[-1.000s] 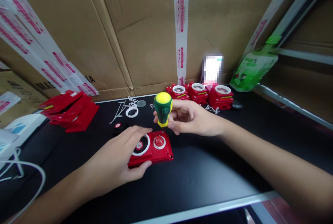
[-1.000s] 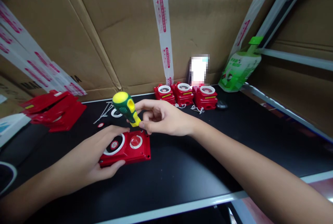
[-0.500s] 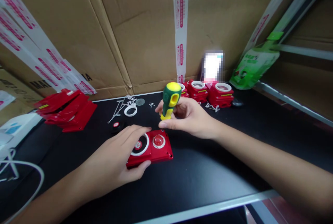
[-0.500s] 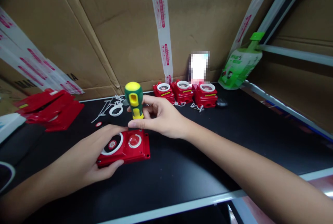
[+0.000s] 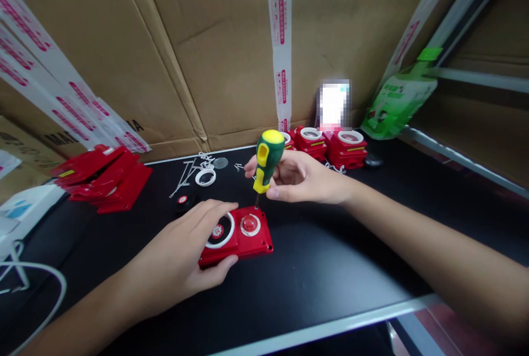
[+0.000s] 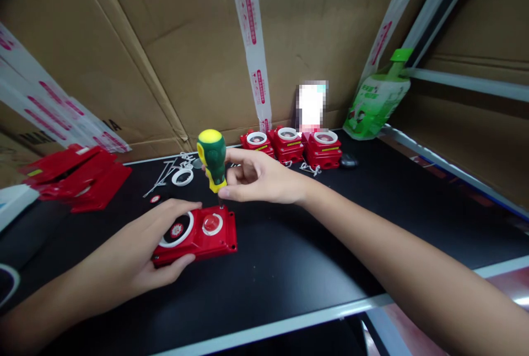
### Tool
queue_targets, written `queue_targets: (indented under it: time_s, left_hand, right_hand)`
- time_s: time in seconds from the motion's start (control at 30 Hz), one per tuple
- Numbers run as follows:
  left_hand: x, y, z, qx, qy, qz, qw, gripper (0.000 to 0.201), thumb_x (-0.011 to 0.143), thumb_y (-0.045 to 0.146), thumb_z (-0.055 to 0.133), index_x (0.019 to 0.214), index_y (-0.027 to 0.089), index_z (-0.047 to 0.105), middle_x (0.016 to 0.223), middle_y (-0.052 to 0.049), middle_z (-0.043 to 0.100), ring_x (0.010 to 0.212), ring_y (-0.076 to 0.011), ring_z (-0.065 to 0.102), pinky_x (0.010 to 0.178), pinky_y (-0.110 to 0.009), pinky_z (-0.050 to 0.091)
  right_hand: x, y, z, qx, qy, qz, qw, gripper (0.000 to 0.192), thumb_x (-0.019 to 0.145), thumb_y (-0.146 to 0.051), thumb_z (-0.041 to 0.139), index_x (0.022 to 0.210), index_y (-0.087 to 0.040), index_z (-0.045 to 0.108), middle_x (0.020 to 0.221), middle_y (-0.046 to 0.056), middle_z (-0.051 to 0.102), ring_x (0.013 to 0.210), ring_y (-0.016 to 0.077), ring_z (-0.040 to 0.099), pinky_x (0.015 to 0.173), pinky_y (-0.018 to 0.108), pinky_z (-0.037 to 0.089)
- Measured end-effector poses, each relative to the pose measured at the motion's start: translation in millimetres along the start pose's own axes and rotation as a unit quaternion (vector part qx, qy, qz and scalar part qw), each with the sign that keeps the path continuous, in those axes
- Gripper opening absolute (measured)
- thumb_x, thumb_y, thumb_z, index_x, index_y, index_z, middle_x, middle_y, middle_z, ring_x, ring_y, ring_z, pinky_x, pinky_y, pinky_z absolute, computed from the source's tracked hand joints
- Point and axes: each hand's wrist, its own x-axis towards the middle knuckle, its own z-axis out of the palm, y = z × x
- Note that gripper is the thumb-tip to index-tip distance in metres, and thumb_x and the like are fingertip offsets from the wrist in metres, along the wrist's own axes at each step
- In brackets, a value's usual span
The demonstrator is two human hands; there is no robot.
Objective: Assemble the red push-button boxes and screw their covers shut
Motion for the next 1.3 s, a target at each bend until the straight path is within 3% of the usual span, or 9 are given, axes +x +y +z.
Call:
queue_targets:
  time_s: [0.27,0.37,0.57,0.7,0.83,0.93,1.03,1.13,1.3]
  left_hand:
    - [-0.6,0.9,-0.8,-0.005,-0.002,-0.01,1.0,0.066,0.098,0.036,0.074,0.158,0.029,0.046,0.152,-0.012,0.068,0.135,-0.0347,0.072,0.114,-0.05,0.062]
    - [-1.4,0.8,-0.8,-0.006,0.0,-0.012,1.0,0.066,0.098,0.036,0.074,0.158,0.029,0.047,0.152,-0.011,0.068,0.135,-0.0349,0.072,0.113,-0.05,0.062]
    - [-1.7,0.8,-0.8,0.0,-0.003,-0.006,1.0,0.065,0.1,0.034,0.073,0.158,0.03,0.044,0.152,-0.011,0.067,0.135,-0.0338,0.072,0.114,-0.05,0.062]
    - [-1.7,0.3,0.0,0.006,-0.003,-0.002,1.0,0.065,0.1,0.035,0.073,0.159,0.029,0.044,0.152,-0.012,0.067,0.134,-0.0332,0.072,0.113,-0.049,0.062]
    - [-0.6,-0.1,0.6,0.012,0.001,0.005,1.0,0.064,0.1,0.036,0.072,0.158,0.028,0.044,0.15,-0.013,0.068,0.134,-0.0341,0.072,0.113,-0.051,0.062]
    - [-0.1,0.1,0.1,0.008,-0.001,0.001,1.0,0.062,0.1,0.036,0.072,0.157,0.027,0.047,0.148,-0.014,0.069,0.132,-0.0349,0.073,0.111,-0.052,0.064]
    - [-0.3,0.0,-0.3,0.002,-0.002,-0.001,1.0,0.063,0.1,0.036,0.072,0.157,0.028,0.047,0.149,-0.014,0.069,0.132,-0.0353,0.074,0.111,-0.053,0.064]
    - [-0.6,-0.6,0.0,-0.004,0.002,-0.003,1.0,0.065,0.099,0.035,0.074,0.158,0.029,0.047,0.15,-0.013,0.069,0.134,-0.0353,0.073,0.113,-0.053,0.064]
    - [-0.3,-0.2,-0.2,-0.012,0.009,-0.003,1.0,0.063,0.097,0.034,0.075,0.155,0.028,0.052,0.148,-0.012,0.071,0.131,-0.035,0.075,0.111,-0.052,0.065]
  right_hand:
    - [1.0,-5.3,-0.7,-0.01,-0.02,-0.023,0.999,0.027,0.091,-0.032,0.092,0.107,-0.015,0.077,0.1,0.001,0.067,0.073,0.0089,0.053,0.067,0.023,0.049]
    - [1.3,-5.4,-0.4,-0.025,0.004,-0.022,0.999,0.029,0.088,-0.033,0.094,0.102,-0.015,0.076,0.103,0.002,0.068,0.073,0.0088,0.054,0.066,0.024,0.047]
    - [2.1,-10.6,9.0,-0.074,0.062,-0.005,0.995,0.033,0.085,-0.031,0.096,0.094,-0.018,0.067,0.074,-0.006,0.061,0.065,0.0105,0.056,0.065,0.027,0.044]
    - [0.4,-12.2,22.8,-0.137,0.122,-0.012,0.983,0.035,0.084,-0.032,0.095,0.093,-0.02,0.062,0.082,-0.004,0.064,0.065,0.0126,0.059,0.061,0.028,0.046]
    - [-1.9,-13.0,29.7,-0.224,0.164,-0.073,0.958,0.037,0.085,-0.031,0.092,0.086,-0.022,0.056,0.088,-0.002,0.06,0.065,0.0125,0.057,0.056,0.029,0.047]
    - [-2.6,-14.8,23.9,-0.249,0.118,-0.088,0.957,0.035,0.089,-0.033,0.092,0.092,-0.021,0.06,0.097,0.0,0.061,0.069,0.0118,0.059,0.059,0.028,0.05]
    - [-2.8,-13.6,14.4,-0.193,0.04,-0.047,0.979,0.034,0.095,-0.033,0.087,0.116,-0.019,0.063,0.112,0.003,0.064,0.074,0.0115,0.064,0.067,0.029,0.056]
    - [-2.6,-9.8,9.1,-0.142,0.003,-0.04,0.989,0.03,0.103,-0.026,0.072,0.131,-0.017,0.063,0.115,0.004,0.064,0.08,0.0118,0.062,0.074,0.029,0.055]
    - [-1.2,-6.8,11.8,-0.146,-0.01,-0.061,0.987,0.017,0.106,-0.03,0.071,0.113,-0.014,0.073,0.109,0.005,0.061,0.085,0.0135,0.056,0.076,0.03,0.048]
